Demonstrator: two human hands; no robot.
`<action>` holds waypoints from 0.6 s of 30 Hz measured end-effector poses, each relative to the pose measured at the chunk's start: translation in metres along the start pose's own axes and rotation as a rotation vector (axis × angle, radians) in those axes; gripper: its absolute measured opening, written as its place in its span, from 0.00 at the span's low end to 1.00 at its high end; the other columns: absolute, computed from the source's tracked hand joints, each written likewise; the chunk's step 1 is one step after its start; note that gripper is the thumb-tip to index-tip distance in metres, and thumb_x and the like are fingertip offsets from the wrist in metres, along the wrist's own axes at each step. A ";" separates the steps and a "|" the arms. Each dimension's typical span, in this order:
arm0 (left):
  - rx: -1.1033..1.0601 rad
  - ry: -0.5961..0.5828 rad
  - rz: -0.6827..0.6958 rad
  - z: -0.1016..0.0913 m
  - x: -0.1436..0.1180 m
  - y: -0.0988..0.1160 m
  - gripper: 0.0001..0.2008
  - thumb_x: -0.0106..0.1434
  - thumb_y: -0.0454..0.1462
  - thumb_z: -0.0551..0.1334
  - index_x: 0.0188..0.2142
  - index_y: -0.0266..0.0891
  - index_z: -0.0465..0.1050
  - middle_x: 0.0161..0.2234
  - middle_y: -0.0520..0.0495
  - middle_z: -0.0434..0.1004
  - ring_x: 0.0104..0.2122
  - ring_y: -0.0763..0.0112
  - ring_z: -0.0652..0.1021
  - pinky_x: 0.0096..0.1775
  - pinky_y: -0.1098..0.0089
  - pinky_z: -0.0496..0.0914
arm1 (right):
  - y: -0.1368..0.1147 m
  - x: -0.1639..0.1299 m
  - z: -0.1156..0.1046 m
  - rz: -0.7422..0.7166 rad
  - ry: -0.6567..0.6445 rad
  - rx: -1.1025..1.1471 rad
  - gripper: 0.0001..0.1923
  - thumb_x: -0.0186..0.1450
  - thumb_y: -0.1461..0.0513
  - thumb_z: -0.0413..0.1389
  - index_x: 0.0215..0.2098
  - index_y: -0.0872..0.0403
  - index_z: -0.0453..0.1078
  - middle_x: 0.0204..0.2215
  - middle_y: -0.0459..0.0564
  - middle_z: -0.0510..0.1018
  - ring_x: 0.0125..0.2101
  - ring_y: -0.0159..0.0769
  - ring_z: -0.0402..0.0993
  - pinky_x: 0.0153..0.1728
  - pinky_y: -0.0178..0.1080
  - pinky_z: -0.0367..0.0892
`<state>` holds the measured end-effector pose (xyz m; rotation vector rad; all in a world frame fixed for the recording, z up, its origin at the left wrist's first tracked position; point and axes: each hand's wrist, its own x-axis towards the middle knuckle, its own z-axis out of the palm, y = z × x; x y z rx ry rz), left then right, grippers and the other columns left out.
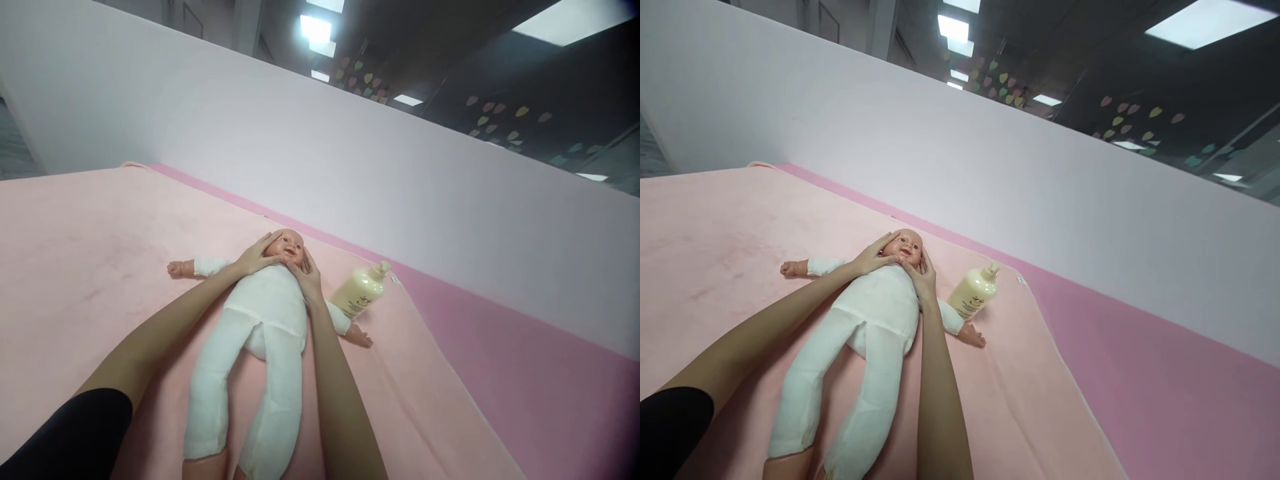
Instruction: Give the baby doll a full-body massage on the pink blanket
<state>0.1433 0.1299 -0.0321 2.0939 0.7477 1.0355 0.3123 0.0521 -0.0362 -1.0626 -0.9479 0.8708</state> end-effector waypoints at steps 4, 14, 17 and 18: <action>0.004 -0.005 0.052 0.000 0.001 -0.001 0.38 0.61 0.57 0.55 0.66 0.46 0.50 0.67 0.49 0.50 0.67 0.58 0.48 0.65 0.59 0.48 | 0.005 0.004 -0.005 -0.002 -0.036 0.106 0.42 0.48 0.59 0.68 0.59 0.53 0.62 0.60 0.51 0.64 0.59 0.39 0.62 0.62 0.43 0.58; -0.030 0.010 0.003 0.002 0.004 -0.001 0.34 0.65 0.56 0.49 0.66 0.47 0.51 0.67 0.52 0.49 0.67 0.61 0.48 0.66 0.59 0.45 | 0.009 0.013 -0.010 0.054 -0.032 0.254 0.32 0.51 0.60 0.66 0.54 0.50 0.67 0.59 0.52 0.66 0.56 0.42 0.67 0.58 0.48 0.63; -0.047 0.001 0.019 0.002 0.004 -0.001 0.33 0.66 0.56 0.47 0.66 0.48 0.50 0.67 0.54 0.49 0.67 0.62 0.48 0.66 0.60 0.45 | 0.004 0.007 -0.003 -0.022 -0.033 0.150 0.41 0.47 0.59 0.69 0.58 0.51 0.64 0.60 0.51 0.64 0.59 0.40 0.62 0.61 0.45 0.58; -0.053 0.007 0.026 0.002 0.004 -0.002 0.32 0.66 0.55 0.47 0.66 0.48 0.51 0.67 0.54 0.49 0.67 0.62 0.48 0.66 0.61 0.44 | 0.003 0.005 -0.002 -0.028 -0.040 0.132 0.43 0.46 0.58 0.69 0.58 0.52 0.63 0.60 0.52 0.64 0.60 0.40 0.62 0.62 0.44 0.57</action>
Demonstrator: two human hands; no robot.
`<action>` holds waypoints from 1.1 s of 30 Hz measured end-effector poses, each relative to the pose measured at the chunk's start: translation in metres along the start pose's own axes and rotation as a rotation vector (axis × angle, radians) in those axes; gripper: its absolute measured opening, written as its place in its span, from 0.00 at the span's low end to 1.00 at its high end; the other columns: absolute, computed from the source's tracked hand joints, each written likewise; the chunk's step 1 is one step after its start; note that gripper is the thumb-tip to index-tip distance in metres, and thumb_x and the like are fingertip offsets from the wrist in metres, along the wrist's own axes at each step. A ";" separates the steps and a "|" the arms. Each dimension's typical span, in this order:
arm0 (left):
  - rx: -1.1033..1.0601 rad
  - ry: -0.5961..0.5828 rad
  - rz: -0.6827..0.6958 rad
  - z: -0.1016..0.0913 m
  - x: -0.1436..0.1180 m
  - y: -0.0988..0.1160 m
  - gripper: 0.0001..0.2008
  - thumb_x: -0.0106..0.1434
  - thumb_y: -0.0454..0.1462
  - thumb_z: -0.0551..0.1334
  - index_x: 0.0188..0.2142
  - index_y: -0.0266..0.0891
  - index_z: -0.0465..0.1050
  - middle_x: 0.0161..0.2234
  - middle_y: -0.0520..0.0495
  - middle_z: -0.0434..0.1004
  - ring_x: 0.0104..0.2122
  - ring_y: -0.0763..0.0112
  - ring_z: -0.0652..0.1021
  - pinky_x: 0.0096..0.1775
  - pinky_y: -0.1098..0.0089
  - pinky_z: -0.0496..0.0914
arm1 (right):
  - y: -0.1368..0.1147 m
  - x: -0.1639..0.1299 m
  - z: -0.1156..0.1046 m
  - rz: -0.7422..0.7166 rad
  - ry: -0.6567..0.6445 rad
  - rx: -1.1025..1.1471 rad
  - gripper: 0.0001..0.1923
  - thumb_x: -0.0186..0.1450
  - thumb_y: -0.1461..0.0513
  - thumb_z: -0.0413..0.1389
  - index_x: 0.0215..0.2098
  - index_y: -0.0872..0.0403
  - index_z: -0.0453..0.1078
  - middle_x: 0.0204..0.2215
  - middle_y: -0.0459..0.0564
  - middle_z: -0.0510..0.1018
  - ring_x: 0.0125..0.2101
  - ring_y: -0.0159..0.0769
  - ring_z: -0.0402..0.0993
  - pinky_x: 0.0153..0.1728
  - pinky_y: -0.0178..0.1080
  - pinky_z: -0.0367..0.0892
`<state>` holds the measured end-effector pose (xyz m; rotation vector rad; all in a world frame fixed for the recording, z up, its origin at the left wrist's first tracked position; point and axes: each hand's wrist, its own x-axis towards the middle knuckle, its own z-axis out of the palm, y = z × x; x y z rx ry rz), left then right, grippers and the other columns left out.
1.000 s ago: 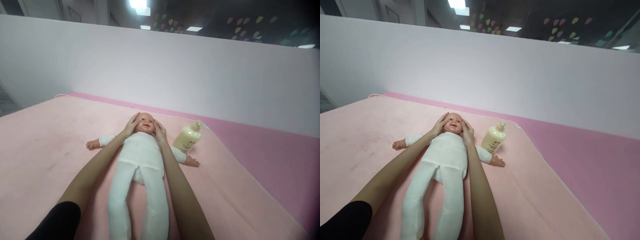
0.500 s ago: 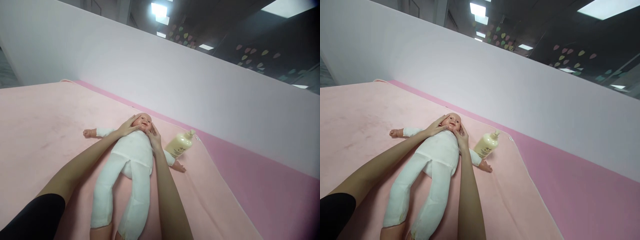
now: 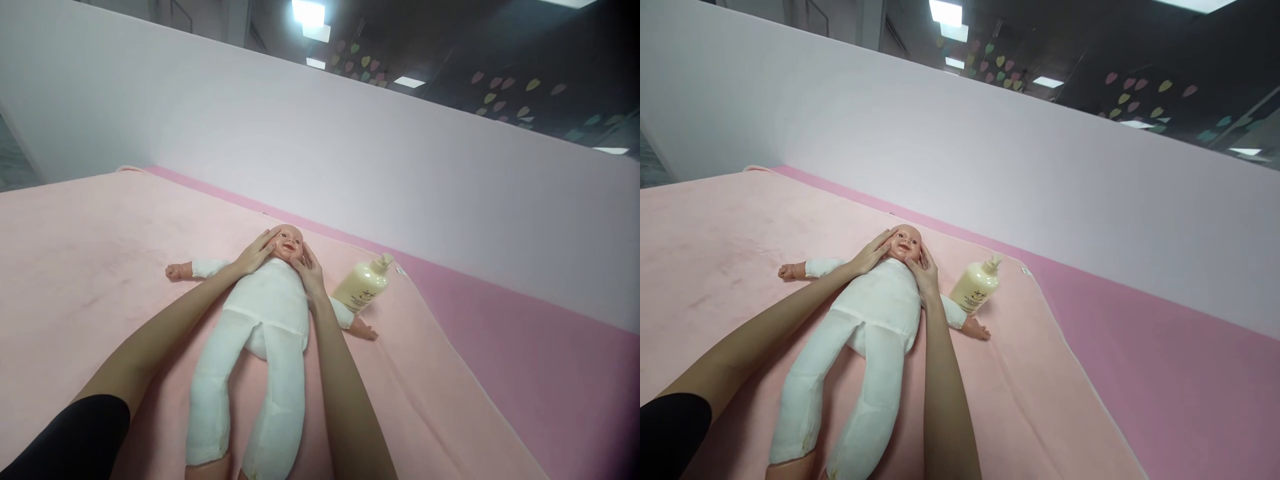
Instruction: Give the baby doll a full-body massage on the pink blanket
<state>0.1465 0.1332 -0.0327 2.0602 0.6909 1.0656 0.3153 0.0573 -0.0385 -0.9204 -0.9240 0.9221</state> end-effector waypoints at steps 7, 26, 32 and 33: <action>-0.003 0.030 0.019 0.002 0.001 -0.007 0.30 0.68 0.53 0.44 0.65 0.48 0.53 0.66 0.54 0.52 0.67 0.65 0.49 0.66 0.59 0.43 | 0.000 0.000 -0.003 0.072 -0.051 0.034 0.46 0.47 0.54 0.69 0.62 0.49 0.59 0.62 0.51 0.62 0.59 0.40 0.62 0.60 0.46 0.60; 0.059 0.140 0.082 0.004 0.003 0.002 0.26 0.70 0.49 0.43 0.62 0.42 0.58 0.62 0.48 0.61 0.62 0.68 0.62 0.64 0.64 0.53 | -0.006 0.002 0.001 0.056 -0.018 0.049 0.45 0.45 0.58 0.70 0.60 0.51 0.62 0.59 0.52 0.66 0.59 0.41 0.62 0.60 0.44 0.60; 0.092 0.187 0.056 0.007 0.003 0.005 0.26 0.70 0.49 0.43 0.61 0.41 0.60 0.61 0.47 0.64 0.60 0.68 0.64 0.62 0.65 0.56 | -0.006 0.009 -0.004 0.103 -0.077 0.081 0.44 0.46 0.57 0.69 0.60 0.50 0.62 0.59 0.52 0.66 0.58 0.41 0.63 0.58 0.44 0.63; 0.094 0.191 0.054 0.007 0.003 0.006 0.26 0.70 0.49 0.43 0.61 0.41 0.60 0.61 0.47 0.64 0.60 0.67 0.65 0.62 0.64 0.56 | -0.006 0.010 -0.005 0.107 -0.077 0.092 0.43 0.46 0.57 0.69 0.59 0.50 0.63 0.59 0.52 0.66 0.58 0.41 0.64 0.58 0.44 0.63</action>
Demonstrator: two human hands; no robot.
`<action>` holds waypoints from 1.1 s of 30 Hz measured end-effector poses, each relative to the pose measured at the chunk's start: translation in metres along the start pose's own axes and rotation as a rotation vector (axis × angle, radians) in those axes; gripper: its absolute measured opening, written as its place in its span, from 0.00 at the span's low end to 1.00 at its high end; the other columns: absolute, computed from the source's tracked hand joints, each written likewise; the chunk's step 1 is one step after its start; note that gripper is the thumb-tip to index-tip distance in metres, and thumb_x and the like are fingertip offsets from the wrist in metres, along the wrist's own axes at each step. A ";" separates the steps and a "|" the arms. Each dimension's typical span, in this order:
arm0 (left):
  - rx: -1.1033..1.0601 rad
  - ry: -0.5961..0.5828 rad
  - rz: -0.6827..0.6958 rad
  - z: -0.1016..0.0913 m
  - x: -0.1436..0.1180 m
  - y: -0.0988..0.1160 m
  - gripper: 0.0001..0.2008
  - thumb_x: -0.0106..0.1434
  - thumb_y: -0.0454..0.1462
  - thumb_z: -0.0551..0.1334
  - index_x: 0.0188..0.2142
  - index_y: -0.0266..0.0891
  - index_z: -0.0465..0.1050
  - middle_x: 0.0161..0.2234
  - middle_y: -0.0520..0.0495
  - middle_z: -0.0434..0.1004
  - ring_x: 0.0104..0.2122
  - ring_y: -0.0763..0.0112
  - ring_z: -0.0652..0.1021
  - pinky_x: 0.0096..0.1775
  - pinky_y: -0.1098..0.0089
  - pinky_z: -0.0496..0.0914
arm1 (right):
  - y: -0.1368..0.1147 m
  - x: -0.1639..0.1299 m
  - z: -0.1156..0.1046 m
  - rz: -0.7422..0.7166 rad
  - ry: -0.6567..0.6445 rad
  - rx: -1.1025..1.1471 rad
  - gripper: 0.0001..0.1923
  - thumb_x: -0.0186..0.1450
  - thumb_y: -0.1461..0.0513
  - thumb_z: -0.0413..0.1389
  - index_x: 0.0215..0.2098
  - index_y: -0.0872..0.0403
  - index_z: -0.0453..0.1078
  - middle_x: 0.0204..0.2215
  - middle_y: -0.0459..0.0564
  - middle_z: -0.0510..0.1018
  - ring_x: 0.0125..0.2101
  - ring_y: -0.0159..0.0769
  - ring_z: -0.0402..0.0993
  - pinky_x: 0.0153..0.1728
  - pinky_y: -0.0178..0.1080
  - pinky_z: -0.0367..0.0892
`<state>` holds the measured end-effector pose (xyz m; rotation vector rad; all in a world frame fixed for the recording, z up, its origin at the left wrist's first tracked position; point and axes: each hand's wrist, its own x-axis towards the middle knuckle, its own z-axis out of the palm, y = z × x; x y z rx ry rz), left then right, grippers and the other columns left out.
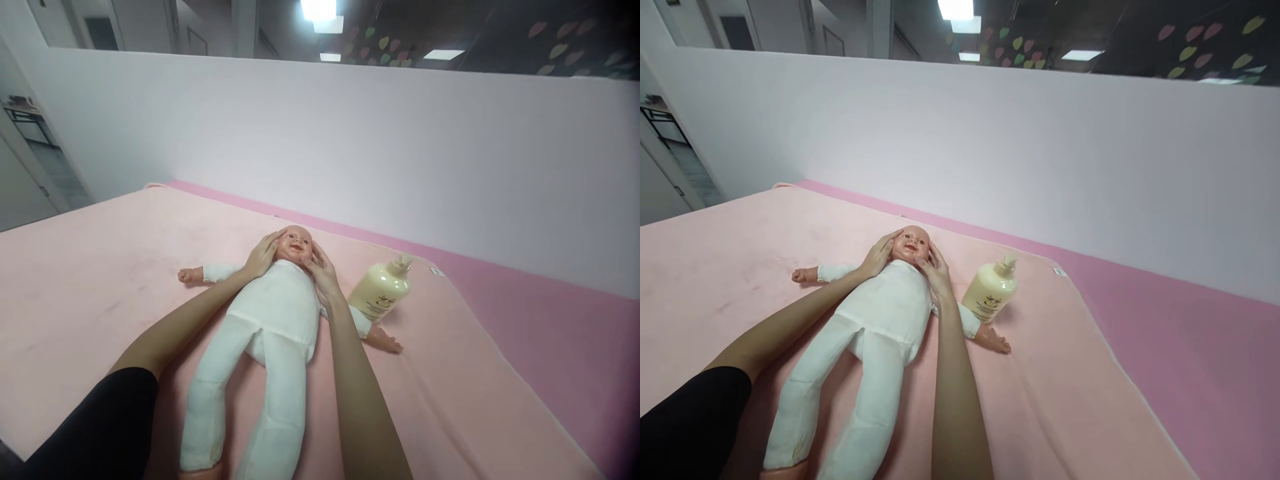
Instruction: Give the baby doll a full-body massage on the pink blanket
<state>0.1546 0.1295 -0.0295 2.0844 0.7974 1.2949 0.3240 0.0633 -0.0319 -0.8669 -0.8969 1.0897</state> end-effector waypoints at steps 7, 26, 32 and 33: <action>0.021 -0.001 0.000 -0.001 0.001 0.000 0.26 0.70 0.48 0.43 0.61 0.41 0.61 0.61 0.47 0.64 0.60 0.67 0.64 0.62 0.64 0.56 | -0.002 -0.001 0.001 0.010 0.024 0.064 0.39 0.45 0.60 0.70 0.55 0.50 0.67 0.57 0.51 0.69 0.57 0.42 0.66 0.60 0.46 0.62; -0.001 -0.012 0.000 -0.001 -0.003 -0.006 0.25 0.70 0.48 0.44 0.62 0.45 0.60 0.61 0.48 0.63 0.61 0.66 0.62 0.63 0.61 0.55 | 0.001 -0.003 -0.003 0.040 0.071 -0.029 0.36 0.46 0.58 0.70 0.53 0.45 0.68 0.55 0.50 0.71 0.54 0.42 0.69 0.57 0.45 0.64; 0.021 -0.016 -0.015 -0.001 -0.003 -0.007 0.26 0.70 0.50 0.43 0.62 0.47 0.61 0.61 0.47 0.63 0.62 0.64 0.61 0.63 0.60 0.56 | 0.000 -0.002 -0.001 0.044 0.123 -0.035 0.35 0.44 0.58 0.71 0.50 0.45 0.70 0.56 0.51 0.70 0.54 0.44 0.70 0.56 0.47 0.66; 0.022 -0.022 -0.016 -0.002 -0.003 -0.007 0.26 0.70 0.50 0.43 0.62 0.47 0.61 0.60 0.46 0.63 0.62 0.64 0.61 0.63 0.60 0.56 | 0.001 -0.002 -0.001 0.037 0.127 -0.041 0.34 0.44 0.58 0.71 0.50 0.45 0.70 0.56 0.51 0.69 0.54 0.44 0.70 0.56 0.47 0.66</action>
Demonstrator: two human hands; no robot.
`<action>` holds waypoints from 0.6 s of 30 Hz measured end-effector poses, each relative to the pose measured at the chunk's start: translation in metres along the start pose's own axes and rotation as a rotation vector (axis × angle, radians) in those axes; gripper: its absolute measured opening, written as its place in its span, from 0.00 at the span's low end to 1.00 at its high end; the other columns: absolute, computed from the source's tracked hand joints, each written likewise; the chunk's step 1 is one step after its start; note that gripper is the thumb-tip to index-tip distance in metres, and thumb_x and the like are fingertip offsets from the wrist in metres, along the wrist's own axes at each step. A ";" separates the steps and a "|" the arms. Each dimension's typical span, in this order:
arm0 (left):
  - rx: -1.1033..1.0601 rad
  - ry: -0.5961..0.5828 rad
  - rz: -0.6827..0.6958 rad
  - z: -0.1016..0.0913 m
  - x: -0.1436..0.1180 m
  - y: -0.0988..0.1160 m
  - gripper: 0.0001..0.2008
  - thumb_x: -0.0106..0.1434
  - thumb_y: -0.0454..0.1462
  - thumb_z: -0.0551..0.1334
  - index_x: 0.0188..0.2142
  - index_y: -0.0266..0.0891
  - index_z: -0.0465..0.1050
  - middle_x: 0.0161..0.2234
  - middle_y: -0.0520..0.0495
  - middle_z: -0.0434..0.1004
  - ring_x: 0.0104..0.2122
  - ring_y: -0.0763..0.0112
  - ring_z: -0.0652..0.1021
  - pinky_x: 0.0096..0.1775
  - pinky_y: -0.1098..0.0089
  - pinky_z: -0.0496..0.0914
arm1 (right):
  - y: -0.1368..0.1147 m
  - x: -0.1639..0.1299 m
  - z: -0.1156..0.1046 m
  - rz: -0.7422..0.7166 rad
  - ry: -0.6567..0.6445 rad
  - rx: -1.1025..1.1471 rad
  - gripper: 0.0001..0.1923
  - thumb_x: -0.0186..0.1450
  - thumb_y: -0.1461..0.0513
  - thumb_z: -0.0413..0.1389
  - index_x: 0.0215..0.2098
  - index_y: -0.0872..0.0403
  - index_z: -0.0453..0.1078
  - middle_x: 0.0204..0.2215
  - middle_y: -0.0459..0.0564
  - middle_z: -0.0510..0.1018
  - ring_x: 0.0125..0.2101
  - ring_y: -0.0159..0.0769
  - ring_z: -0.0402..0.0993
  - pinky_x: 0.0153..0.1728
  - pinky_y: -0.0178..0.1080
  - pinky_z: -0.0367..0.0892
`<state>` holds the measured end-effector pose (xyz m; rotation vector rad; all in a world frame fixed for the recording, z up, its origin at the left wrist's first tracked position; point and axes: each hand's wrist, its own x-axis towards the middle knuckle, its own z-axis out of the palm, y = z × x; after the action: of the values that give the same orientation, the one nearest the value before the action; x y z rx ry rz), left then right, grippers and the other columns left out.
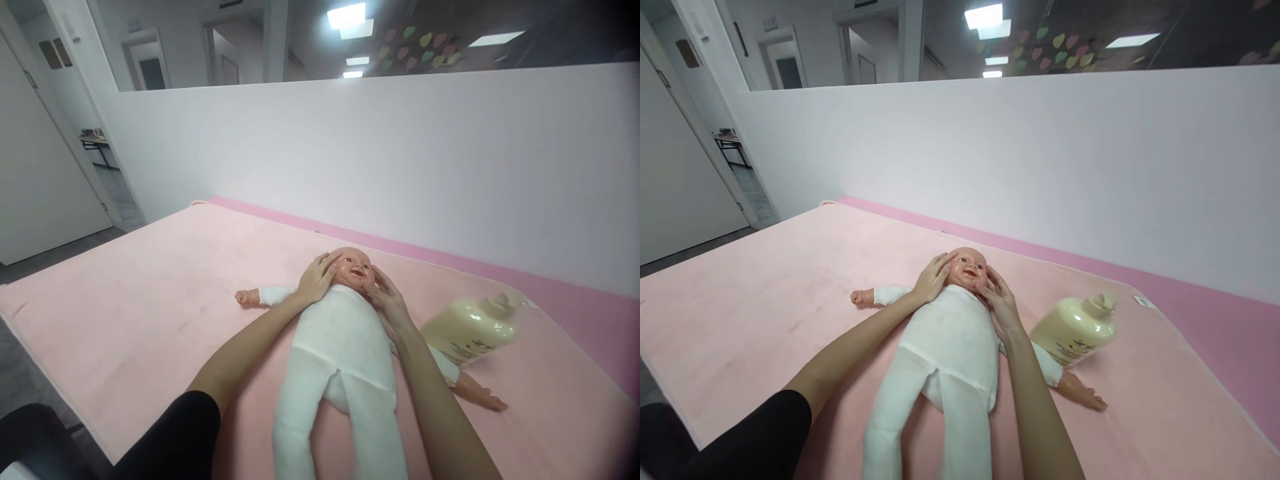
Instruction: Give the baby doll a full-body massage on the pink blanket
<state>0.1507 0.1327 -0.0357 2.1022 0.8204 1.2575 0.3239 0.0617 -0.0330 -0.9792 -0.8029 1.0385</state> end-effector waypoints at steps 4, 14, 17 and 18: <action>-0.014 -0.017 -0.001 -0.001 0.004 -0.002 0.26 0.69 0.50 0.44 0.62 0.46 0.61 0.61 0.45 0.62 0.62 0.62 0.61 0.62 0.59 0.57 | 0.003 -0.001 0.003 -0.059 0.028 -0.048 0.35 0.46 0.56 0.70 0.52 0.46 0.69 0.57 0.52 0.69 0.55 0.46 0.68 0.56 0.48 0.65; -0.048 -0.019 0.021 0.004 0.016 -0.004 0.23 0.70 0.47 0.46 0.61 0.45 0.61 0.62 0.45 0.61 0.63 0.62 0.60 0.62 0.59 0.56 | 0.016 0.007 0.000 -0.303 0.145 -0.278 0.29 0.50 0.52 0.65 0.49 0.51 0.72 0.53 0.50 0.73 0.56 0.45 0.66 0.58 0.47 0.60; -0.052 -0.016 0.015 0.006 0.018 -0.004 0.23 0.70 0.47 0.46 0.61 0.47 0.61 0.61 0.45 0.62 0.62 0.62 0.61 0.61 0.58 0.57 | 0.019 0.010 -0.004 -0.293 0.154 -0.304 0.27 0.52 0.50 0.63 0.48 0.52 0.73 0.50 0.50 0.75 0.53 0.44 0.69 0.55 0.46 0.63; -0.055 -0.016 0.007 0.006 0.019 -0.004 0.23 0.70 0.47 0.47 0.61 0.47 0.61 0.61 0.45 0.62 0.62 0.61 0.61 0.61 0.58 0.57 | 0.020 0.011 -0.005 -0.289 0.169 -0.330 0.27 0.53 0.49 0.63 0.48 0.52 0.73 0.49 0.50 0.75 0.52 0.44 0.70 0.54 0.46 0.64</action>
<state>0.1625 0.1480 -0.0305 2.0708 0.7633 1.2519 0.3256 0.0741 -0.0522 -1.1725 -0.9600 0.5758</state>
